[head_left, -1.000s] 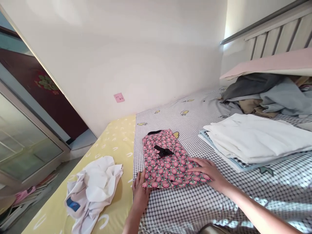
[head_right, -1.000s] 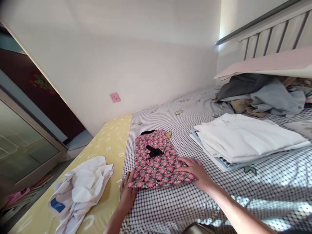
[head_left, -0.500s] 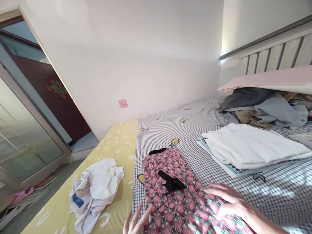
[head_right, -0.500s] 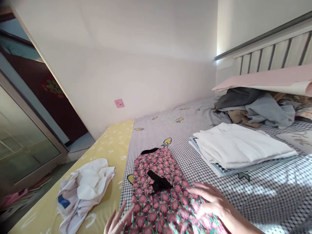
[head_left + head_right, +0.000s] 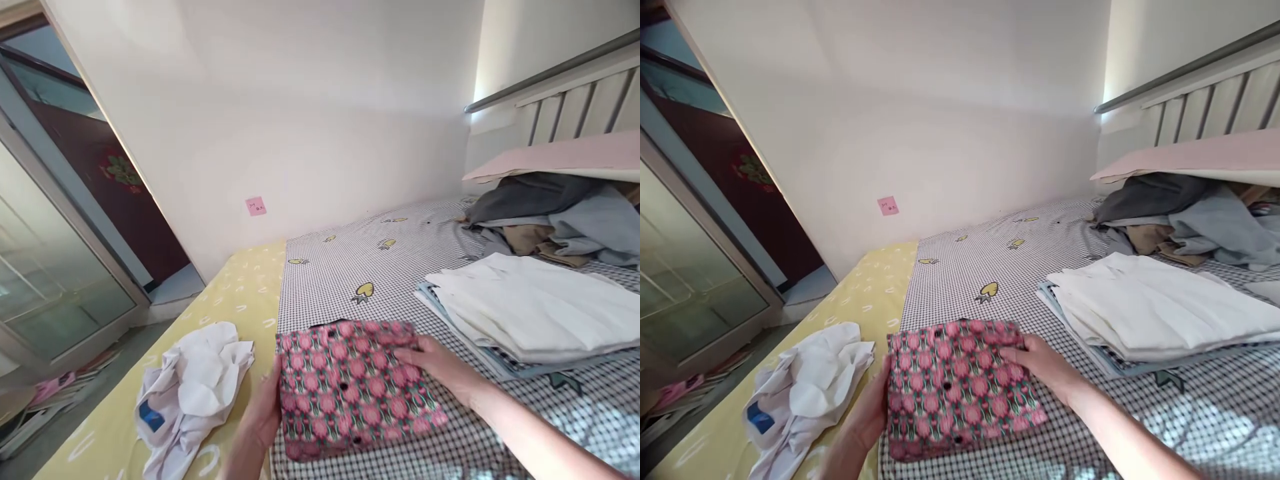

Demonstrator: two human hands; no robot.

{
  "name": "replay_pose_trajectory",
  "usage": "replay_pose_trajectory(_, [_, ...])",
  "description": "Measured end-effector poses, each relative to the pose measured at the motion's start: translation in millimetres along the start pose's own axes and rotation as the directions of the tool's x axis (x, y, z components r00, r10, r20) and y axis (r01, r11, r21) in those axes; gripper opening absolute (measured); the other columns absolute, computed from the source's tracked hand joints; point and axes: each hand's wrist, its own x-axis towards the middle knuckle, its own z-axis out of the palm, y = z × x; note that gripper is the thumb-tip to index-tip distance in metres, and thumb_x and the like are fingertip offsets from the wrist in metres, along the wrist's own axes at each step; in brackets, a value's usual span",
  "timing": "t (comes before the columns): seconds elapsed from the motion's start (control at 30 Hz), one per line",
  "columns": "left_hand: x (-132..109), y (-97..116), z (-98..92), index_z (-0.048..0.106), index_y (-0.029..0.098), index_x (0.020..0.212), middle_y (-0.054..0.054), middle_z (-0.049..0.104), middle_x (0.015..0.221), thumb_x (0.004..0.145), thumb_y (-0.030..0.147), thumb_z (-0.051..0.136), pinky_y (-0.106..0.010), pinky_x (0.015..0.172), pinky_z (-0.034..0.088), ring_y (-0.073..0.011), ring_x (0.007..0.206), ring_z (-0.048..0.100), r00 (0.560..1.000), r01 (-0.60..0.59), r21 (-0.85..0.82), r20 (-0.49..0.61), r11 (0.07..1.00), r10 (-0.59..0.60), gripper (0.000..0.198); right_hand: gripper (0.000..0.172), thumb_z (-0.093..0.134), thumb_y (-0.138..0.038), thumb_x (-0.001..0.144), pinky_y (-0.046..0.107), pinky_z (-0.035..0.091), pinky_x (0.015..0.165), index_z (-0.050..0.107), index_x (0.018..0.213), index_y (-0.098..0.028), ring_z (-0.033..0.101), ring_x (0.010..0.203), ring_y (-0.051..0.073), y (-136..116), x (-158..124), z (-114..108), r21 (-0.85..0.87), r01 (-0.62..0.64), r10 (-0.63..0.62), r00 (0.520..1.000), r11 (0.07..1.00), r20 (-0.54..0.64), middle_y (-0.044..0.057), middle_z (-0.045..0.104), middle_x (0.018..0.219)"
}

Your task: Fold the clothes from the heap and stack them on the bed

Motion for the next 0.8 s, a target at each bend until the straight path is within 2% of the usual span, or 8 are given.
replay_pose_trajectory(0.07, [29.3,14.5,10.3,0.071,0.022,0.123,-0.014,0.081,0.109,0.086,0.068,0.064,-0.054,0.1,0.059,-0.032,0.104,0.076,0.999,0.014,-0.061,-0.041,0.998,-0.017,0.059,0.045,0.078,-0.057,0.077,0.052,0.054,0.105,0.076,0.108,-0.025,0.076,0.102,0.032,3.9,33.9,0.9,0.162,-0.022,0.028,0.999,0.987,-0.034,0.009,0.082,0.106])
replay_pose_trajectory(0.13, [55.1,20.5,10.6,0.068,0.021,0.128,-0.015,0.081,0.112,0.087,0.063,0.065,-0.054,0.1,0.059,-0.0313,0.104,0.077,0.998,0.017,-0.033,-0.058,0.999,-0.019,0.059,0.047,0.079,-0.054,0.078,0.051,0.056,0.102,0.074,0.113,-0.022,0.077,0.101,0.032,14.6,64.3,-1.7,0.232,-0.044,0.065,0.995,0.972,-0.081,0.012,0.082,0.105])
replay_pose_trajectory(0.27, [87.7,8.9,-8.5,0.067,0.017,0.128,-0.015,0.081,0.112,0.093,0.052,0.065,-0.044,0.098,0.061,-0.0272,0.105,0.077,0.991,0.099,0.086,-0.104,0.991,-0.09,0.05,0.041,0.079,-0.052,0.078,0.052,0.055,0.103,0.074,0.106,-0.022,0.077,0.102,0.032,50.3,101.9,-13.1,0.056,-0.191,0.198,0.957,0.98,-0.214,0.009,0.083,0.096])
replay_pose_trajectory(0.33, [91.4,-1.1,-20.2,0.064,0.017,0.132,-0.014,0.08,0.115,0.097,0.05,0.058,-0.041,0.099,0.061,-0.0241,0.106,0.076,0.989,0.109,0.085,-0.108,0.99,-0.099,0.048,0.041,0.069,-0.061,0.085,0.052,0.053,0.105,0.075,0.103,-0.024,0.077,0.103,0.031,66.8,107.2,-18.8,-0.027,-0.21,0.199,0.955,0.977,-0.219,0.008,0.083,0.099])
replay_pose_trajectory(0.43, [85.5,-10.7,-30.2,0.054,0.021,0.144,-0.012,0.078,0.121,0.1,0.05,0.053,-0.038,0.101,0.06,-0.0211,0.106,0.076,0.995,0.053,0.021,-0.084,0.998,-0.051,0.052,0.05,0.054,-0.069,0.093,0.05,0.053,0.104,0.074,0.111,-0.027,0.076,0.107,0.029,78.5,104.9,-24.1,-0.035,-0.166,0.158,0.973,0.985,-0.167,0.008,0.082,0.11])
replay_pose_trajectory(0.57, [73.7,-16.6,-23.4,0.034,0.025,0.157,-0.01,0.079,0.117,0.09,0.037,0.072,-0.038,0.099,0.06,-0.0211,0.101,0.077,0.994,-0.025,-0.007,-0.103,1.0,0.024,0.078,0.051,0.065,-0.062,0.088,0.047,0.055,0.101,0.07,0.122,-0.026,0.075,0.108,0.029,73.6,100.3,-20.8,-0.047,-0.166,0.157,0.976,0.985,-0.152,0.009,0.08,0.115])
replay_pose_trajectory(0.67, [71.1,-23.6,-13.6,0.029,0.027,0.159,-0.007,0.08,0.103,0.084,0.022,0.075,-0.04,0.094,0.061,-0.0214,0.092,0.077,0.973,-0.118,0.206,-0.172,0.971,0.155,0.089,0.055,0.076,-0.044,0.079,0.045,0.055,0.1,0.066,0.129,-0.025,0.075,0.106,0.029,68.0,99.4,-13.3,-0.099,-0.118,0.099,0.98,0.988,-0.174,0.007,0.08,0.114])
replay_pose_trajectory(0.8, [72.0,-29.2,-11.2,0.038,0.02,0.155,-0.011,0.079,0.099,0.089,0.021,0.062,-0.049,0.089,0.063,-0.0264,0.089,0.078,0.894,-0.156,0.563,-0.268,0.811,0.359,0.07,0.066,0.063,-0.042,0.088,0.045,0.058,0.093,0.048,0.15,-0.028,0.077,0.099,0.028,66.6,95.7,-8.3,-0.204,-0.07,0.01,0.96,0.977,-0.28,0.005,0.08,0.106])
